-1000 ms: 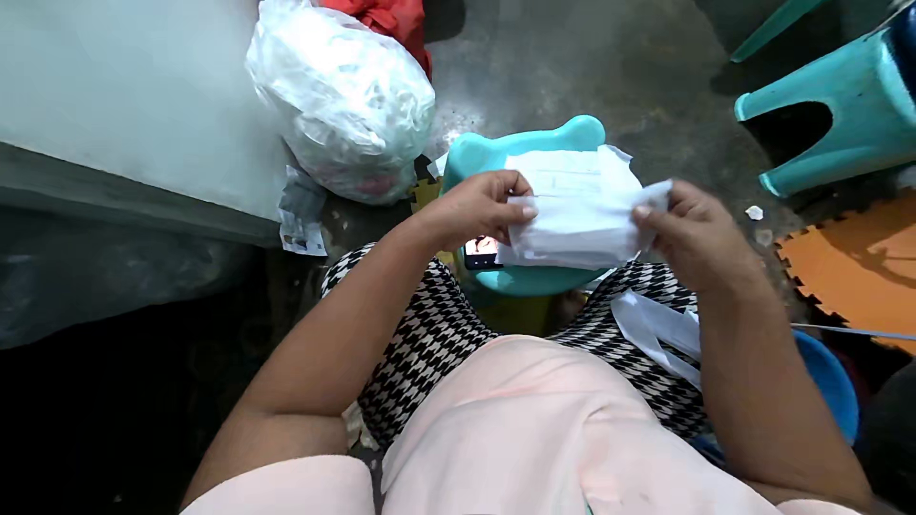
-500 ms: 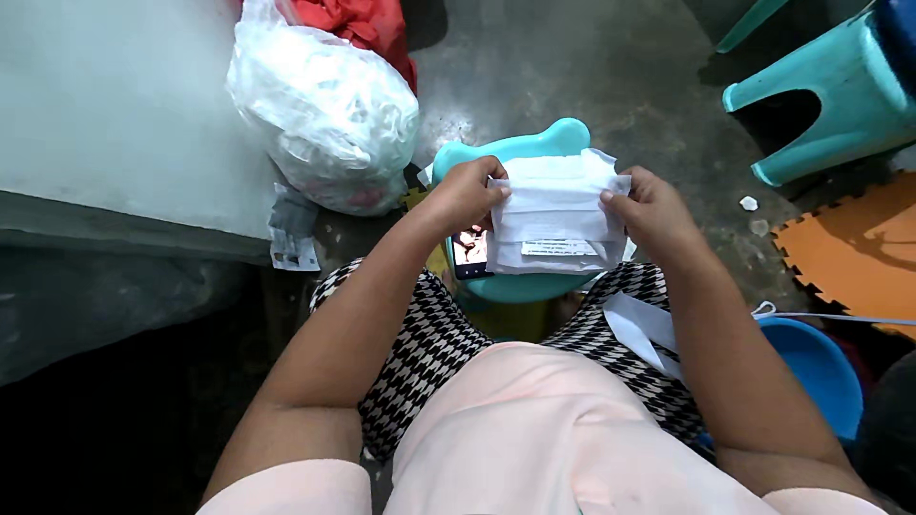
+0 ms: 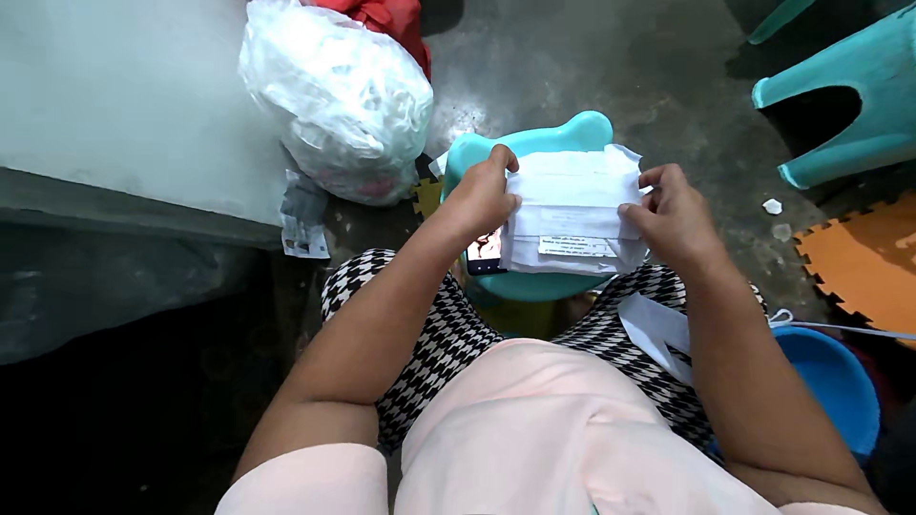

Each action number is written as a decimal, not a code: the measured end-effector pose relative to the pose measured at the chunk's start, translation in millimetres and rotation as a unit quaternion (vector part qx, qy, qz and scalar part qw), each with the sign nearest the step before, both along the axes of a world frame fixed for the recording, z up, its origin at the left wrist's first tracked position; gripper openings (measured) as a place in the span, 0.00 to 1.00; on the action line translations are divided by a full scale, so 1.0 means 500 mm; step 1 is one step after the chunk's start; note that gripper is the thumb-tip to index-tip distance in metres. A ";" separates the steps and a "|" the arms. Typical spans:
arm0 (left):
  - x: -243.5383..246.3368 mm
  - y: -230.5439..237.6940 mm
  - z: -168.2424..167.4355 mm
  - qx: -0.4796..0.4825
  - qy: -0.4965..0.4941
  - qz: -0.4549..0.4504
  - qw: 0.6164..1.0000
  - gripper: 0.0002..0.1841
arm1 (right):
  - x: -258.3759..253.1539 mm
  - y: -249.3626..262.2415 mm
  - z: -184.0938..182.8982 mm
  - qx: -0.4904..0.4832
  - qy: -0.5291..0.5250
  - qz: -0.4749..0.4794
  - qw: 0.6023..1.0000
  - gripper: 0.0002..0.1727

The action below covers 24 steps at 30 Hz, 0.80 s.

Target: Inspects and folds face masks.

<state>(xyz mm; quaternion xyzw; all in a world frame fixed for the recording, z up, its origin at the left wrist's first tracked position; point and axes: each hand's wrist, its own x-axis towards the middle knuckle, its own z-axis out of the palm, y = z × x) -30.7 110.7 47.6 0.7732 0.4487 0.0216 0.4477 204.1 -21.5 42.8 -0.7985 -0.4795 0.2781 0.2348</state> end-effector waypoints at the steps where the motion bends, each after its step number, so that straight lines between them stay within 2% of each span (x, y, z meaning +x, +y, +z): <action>1: 0.000 -0.001 0.001 0.003 0.002 -0.002 1.000 0.22 | 0.000 -0.004 -0.001 0.001 -0.005 0.002 1.000 0.23; 8: -0.004 -0.003 -0.007 0.009 -0.016 -0.028 0.999 0.27 | -0.009 -0.017 0.006 -0.036 -0.021 -0.005 0.999 0.26; 17: -0.029 0.010 -0.014 0.045 0.002 -0.033 0.998 0.25 | -0.015 -0.041 0.006 -0.031 -0.045 -0.035 0.998 0.27; 22: -0.044 0.020 -0.003 0.031 -0.024 0.020 0.999 0.19 | -0.050 -0.075 0.017 0.024 -0.094 -0.005 0.995 0.20; 24: -0.045 0.018 -0.006 0.015 -0.045 0.022 0.999 0.21 | -0.064 -0.090 0.009 0.032 -0.081 0.024 0.996 0.18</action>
